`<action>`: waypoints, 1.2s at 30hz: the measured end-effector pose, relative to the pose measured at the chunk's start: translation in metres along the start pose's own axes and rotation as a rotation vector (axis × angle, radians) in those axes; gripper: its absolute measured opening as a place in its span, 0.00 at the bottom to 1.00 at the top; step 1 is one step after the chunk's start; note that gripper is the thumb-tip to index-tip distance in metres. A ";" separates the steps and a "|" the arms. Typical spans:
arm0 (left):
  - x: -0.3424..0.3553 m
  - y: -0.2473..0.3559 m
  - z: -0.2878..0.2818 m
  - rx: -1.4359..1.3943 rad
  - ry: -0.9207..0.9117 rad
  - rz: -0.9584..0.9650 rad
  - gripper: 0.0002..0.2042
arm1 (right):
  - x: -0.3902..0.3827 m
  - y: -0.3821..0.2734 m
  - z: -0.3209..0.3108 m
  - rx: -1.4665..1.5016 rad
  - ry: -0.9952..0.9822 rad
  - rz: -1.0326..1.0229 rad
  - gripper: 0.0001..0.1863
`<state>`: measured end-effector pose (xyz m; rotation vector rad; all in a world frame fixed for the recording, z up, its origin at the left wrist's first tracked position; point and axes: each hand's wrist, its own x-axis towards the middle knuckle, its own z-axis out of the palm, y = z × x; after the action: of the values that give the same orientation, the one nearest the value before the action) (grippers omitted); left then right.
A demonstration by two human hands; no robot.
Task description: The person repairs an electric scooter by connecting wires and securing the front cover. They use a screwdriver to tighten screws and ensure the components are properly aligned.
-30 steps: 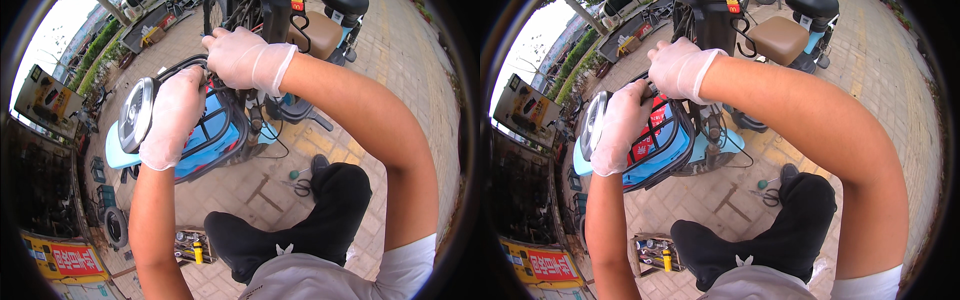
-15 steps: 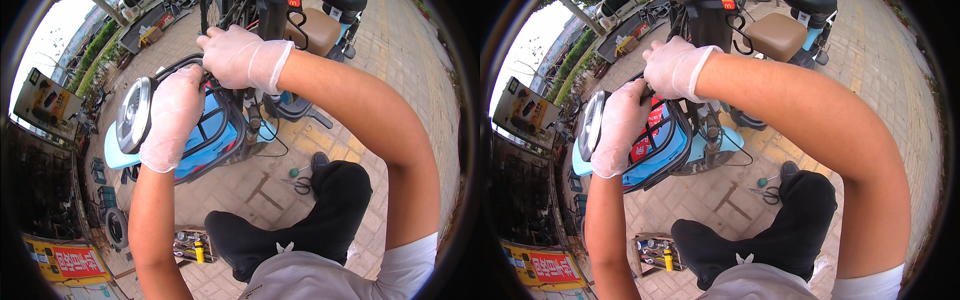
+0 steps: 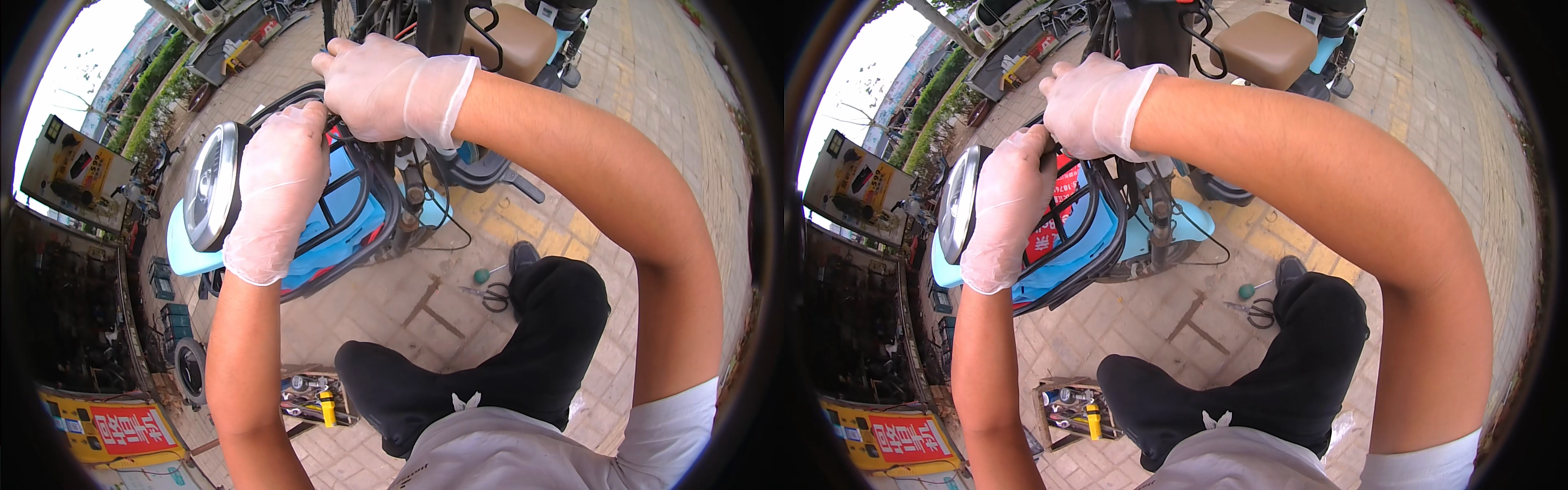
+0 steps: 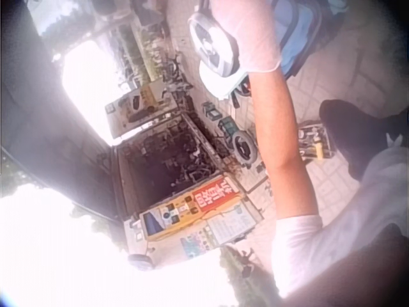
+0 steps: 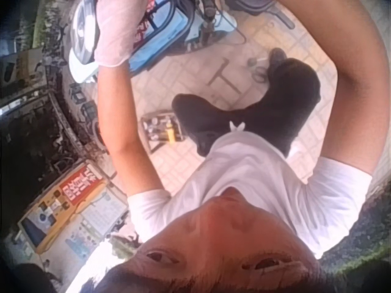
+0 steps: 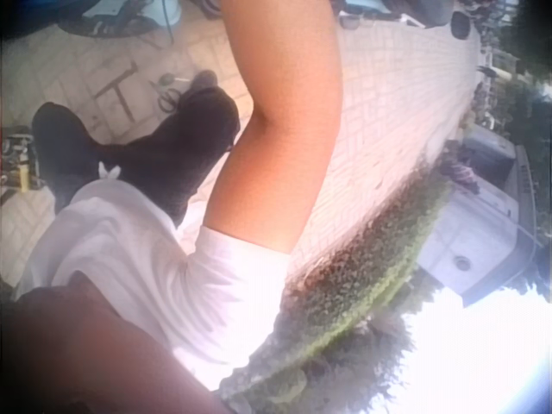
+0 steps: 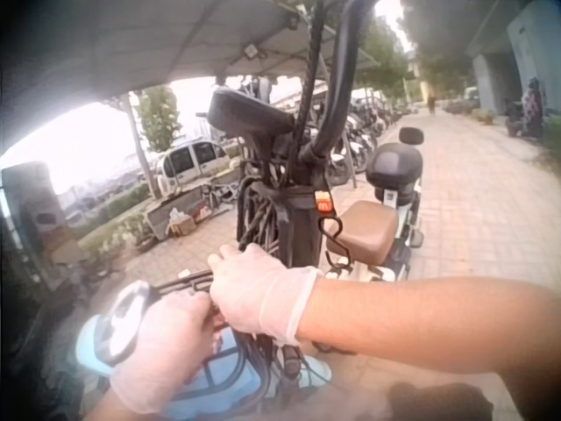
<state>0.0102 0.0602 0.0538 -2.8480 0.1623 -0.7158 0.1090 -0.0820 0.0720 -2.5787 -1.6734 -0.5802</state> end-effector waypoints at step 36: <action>-0.006 -0.004 0.012 0.255 -0.012 0.077 0.06 | -0.003 0.002 0.004 -0.025 -0.002 -0.075 0.12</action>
<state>0.0115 0.0674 0.0417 -2.5889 0.1653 -0.6534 0.1111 -0.0845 0.0682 -2.5441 -1.7813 -0.6054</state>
